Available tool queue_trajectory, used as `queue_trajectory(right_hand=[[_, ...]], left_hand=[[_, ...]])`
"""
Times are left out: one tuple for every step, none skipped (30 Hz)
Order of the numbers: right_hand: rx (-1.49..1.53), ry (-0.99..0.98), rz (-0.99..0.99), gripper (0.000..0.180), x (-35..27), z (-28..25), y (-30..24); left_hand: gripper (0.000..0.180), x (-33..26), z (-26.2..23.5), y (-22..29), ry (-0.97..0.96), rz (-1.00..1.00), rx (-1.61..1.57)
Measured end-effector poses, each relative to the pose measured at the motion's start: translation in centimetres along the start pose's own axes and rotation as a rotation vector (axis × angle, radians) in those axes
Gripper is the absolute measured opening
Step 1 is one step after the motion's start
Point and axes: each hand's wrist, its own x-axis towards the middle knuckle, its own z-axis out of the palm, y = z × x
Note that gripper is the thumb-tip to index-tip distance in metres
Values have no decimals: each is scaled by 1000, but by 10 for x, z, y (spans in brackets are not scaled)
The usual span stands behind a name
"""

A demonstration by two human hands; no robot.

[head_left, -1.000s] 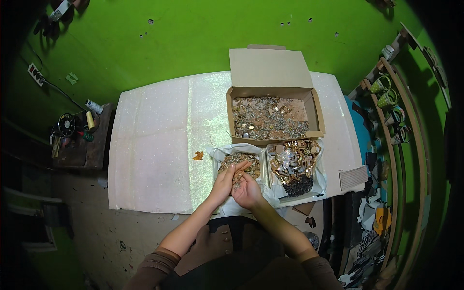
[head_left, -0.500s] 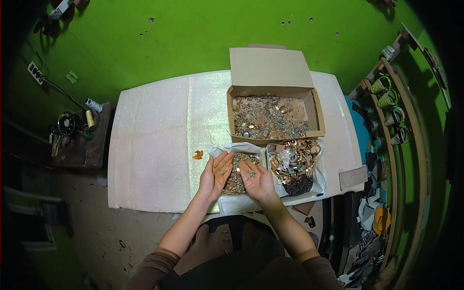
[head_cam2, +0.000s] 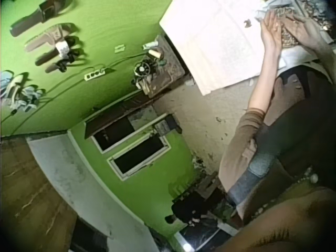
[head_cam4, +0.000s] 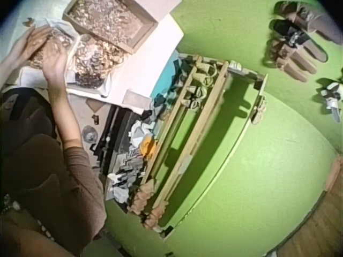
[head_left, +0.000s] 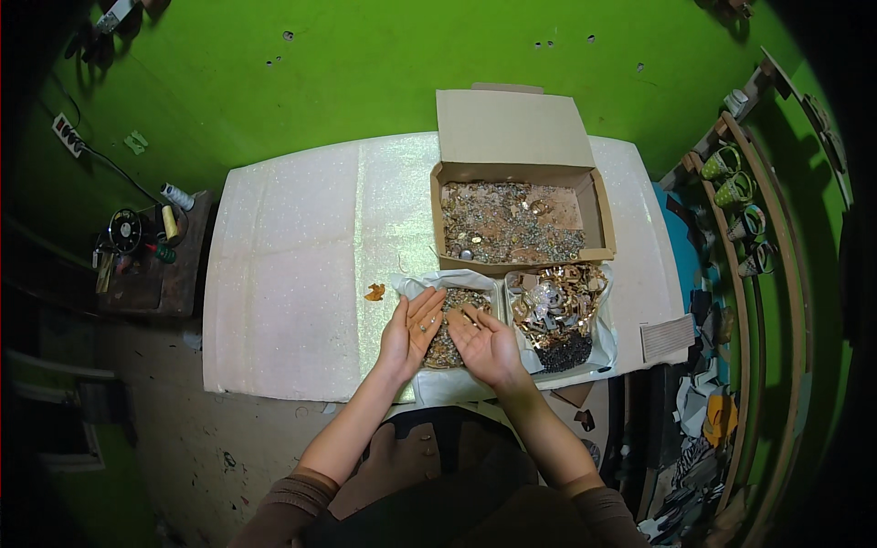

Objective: Sorting various metal hardware components into different containers.

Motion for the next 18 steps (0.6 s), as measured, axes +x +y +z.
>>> queue_trajectory(right_hand=[[1, 0, 0, 40, 0, -4, 3], [-27, -11, 38, 38, 1, -8, 6], [-55, -20, 73, 36, 1, -11, 9], [-54, -19, 72, 36, 3, -14, 13], [-79, -7, 86, 34, 6, -17, 18], [-105, 4, 102, 32, 7, -17, 23], [-105, 3, 103, 32, 8, -18, 27], [-79, -29, 127, 31, 9, -18, 31], [-52, -61, 150, 30, 10, -18, 33], [-52, -62, 150, 30, 12, -19, 33], [-46, -93, 141, 30, 16, -21, 33], [-38, -124, 130, 30, 19, -23, 33], [-38, -125, 128, 30, 22, -25, 33], [-25, -123, 128, 30, 25, -28, 31], [-13, -121, 132, 30, 25, -26, 30], [-14, -122, 133, 30, 25, -24, 29], [-30, -100, 142, 30, 24, -23, 27], [-45, -77, 149, 29, 22, -21, 24]], left_hand=[[49, 0, 0, 0, 1, 0, 1], [49, 0, 0, -1, -10, 7, 28], [50, 0, 2, -1, -21, 11, 55], [50, -1, 5, -2, -21, 9, 56], [51, -2, 8, -3, -28, 10, 91], [52, -3, 11, -3, -34, 13, 126], [52, -3, 11, -5, -33, 13, 126], [53, -3, 11, -8, -91, 60, 237], [55, -4, 10, -11, -151, 107, 348], [55, -5, 10, -12, -151, 108, 349], [55, -6, 11, -14, -210, 159, 469], [56, -6, 11, -14, -270, 209, 588], [61, -8, 12, -13, -310, 196, 634], [61, -7, 12, -13, -313, 196, 635], [62, -7, 11, -13, -309, 189, 612], [62, -6, 10, -13, -307, 182, 589], [62, -6, 8, -12, -307, 183, 589], [63, -5, 7, -10, -284, 183, 563]])
